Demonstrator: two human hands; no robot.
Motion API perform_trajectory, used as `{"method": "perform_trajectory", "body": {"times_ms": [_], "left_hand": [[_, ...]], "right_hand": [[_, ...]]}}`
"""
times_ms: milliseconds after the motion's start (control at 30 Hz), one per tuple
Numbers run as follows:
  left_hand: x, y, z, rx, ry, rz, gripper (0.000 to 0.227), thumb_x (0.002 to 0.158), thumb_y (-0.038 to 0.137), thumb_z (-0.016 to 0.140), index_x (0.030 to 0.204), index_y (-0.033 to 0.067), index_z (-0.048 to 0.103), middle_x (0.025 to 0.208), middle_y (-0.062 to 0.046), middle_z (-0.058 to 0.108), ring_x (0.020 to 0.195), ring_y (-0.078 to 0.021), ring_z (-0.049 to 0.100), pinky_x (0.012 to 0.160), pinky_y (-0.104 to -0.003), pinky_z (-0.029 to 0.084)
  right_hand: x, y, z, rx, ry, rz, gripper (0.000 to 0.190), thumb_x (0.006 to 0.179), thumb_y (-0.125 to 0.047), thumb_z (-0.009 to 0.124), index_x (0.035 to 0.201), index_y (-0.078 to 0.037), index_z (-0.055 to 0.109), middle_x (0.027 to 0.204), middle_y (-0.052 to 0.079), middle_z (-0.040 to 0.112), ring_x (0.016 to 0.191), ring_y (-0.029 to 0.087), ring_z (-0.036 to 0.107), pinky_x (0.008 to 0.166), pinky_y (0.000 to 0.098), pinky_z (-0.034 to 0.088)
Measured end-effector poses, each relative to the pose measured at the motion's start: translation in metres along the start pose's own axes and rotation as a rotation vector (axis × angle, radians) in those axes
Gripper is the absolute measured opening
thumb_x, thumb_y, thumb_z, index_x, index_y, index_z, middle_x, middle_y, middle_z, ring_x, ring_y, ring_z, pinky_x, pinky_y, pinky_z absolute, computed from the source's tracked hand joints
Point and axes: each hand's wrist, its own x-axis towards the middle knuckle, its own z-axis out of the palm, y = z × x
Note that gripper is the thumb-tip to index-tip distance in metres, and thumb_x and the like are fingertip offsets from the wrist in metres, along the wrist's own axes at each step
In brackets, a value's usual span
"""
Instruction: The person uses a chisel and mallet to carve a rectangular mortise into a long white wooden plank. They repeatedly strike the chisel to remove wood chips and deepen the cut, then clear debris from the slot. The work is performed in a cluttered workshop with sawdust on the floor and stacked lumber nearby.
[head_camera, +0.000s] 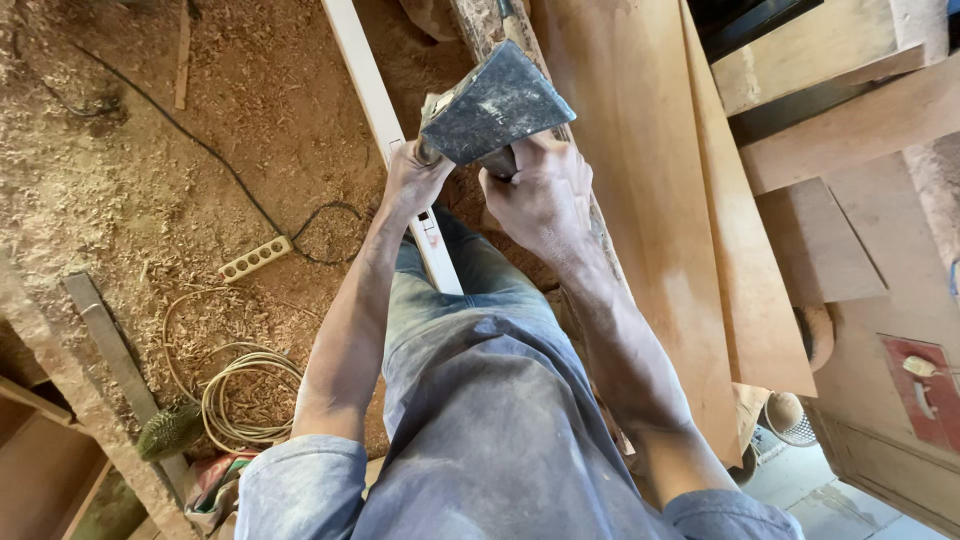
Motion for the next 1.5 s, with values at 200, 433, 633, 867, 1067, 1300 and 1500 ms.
{"method": "perform_trajectory", "body": {"times_ms": [200,433,633,867,1067,1300,1500], "left_hand": [[-0.014,0.001,-0.003,-0.176,0.033,0.193,0.006,0.102,0.014,0.071,0.101,0.0085,0.074,0.075,0.012,0.060,0.064,0.0006,0.053,0.058,-0.020,0.046],[-0.022,0.013,-0.002,-0.152,0.027,0.207,0.012,0.102,0.012,0.070,0.090,0.0082,0.070,0.067,0.012,0.060,0.056,0.0008,0.050,0.051,-0.021,0.040],[-0.030,-0.002,-0.007,-0.094,0.020,0.270,0.019,0.100,0.009,0.072,0.081,0.0086,0.068,0.064,0.010,0.057,0.054,0.0002,0.049,0.049,-0.022,0.038],[-0.029,-0.017,-0.009,-0.061,0.049,0.290,0.021,0.097,0.007,0.073,0.077,0.0076,0.069,0.062,0.008,0.061,0.053,-0.0004,0.055,0.047,-0.021,0.042],[-0.036,-0.014,-0.011,-0.137,0.049,0.347,0.007,0.099,0.006,0.071,0.094,0.0051,0.075,0.072,0.005,0.068,0.060,-0.0014,0.059,0.051,-0.022,0.045],[-0.046,-0.014,-0.010,-0.058,0.036,0.387,0.005,0.099,0.003,0.072,0.095,0.0044,0.074,0.076,0.001,0.069,0.064,-0.0045,0.062,0.053,-0.023,0.047],[-0.048,-0.017,-0.010,-0.095,0.027,0.384,0.011,0.095,0.001,0.074,0.105,0.0036,0.070,0.096,-0.003,0.072,0.083,-0.0078,0.069,0.068,-0.024,0.057]], "right_hand": [[0.000,0.000,0.003,-0.032,0.005,-0.021,0.017,0.080,-0.017,0.080,0.088,-0.004,0.071,0.086,0.016,0.071,0.080,0.036,0.071,0.070,0.0474,0.056],[0.002,-0.002,0.008,-0.022,-0.014,0.002,0.021,0.080,-0.018,0.080,0.098,-0.008,0.075,0.085,0.012,0.074,0.077,0.035,0.072,0.070,0.0474,0.056],[0.002,-0.001,0.027,-0.179,-0.115,0.002,0.015,0.085,-0.015,0.075,0.099,-0.009,0.075,0.089,0.011,0.074,0.073,0.031,0.072,0.066,0.0478,0.056],[-0.003,0.003,0.034,-0.193,-0.136,-0.021,0.019,0.073,-0.012,0.076,0.091,-0.006,0.073,0.081,0.014,0.073,0.070,0.034,0.071,0.064,0.0492,0.054],[-0.008,0.004,0.036,-0.151,-0.143,-0.015,0.015,0.077,-0.011,0.074,0.092,-0.008,0.072,0.083,0.014,0.072,0.071,0.033,0.072,0.065,0.0485,0.056],[-0.015,-0.003,0.038,-0.209,-0.202,-0.022,0.022,0.086,-0.007,0.069,0.108,-0.009,0.067,0.080,0.014,0.068,0.065,0.032,0.071,0.055,0.0498,0.054],[-0.024,-0.011,0.042,-0.156,-0.168,-0.001,0.024,0.090,-0.005,0.067,0.113,-0.011,0.065,0.079,0.013,0.067,0.063,0.030,0.069,0.054,0.0485,0.053]]}}
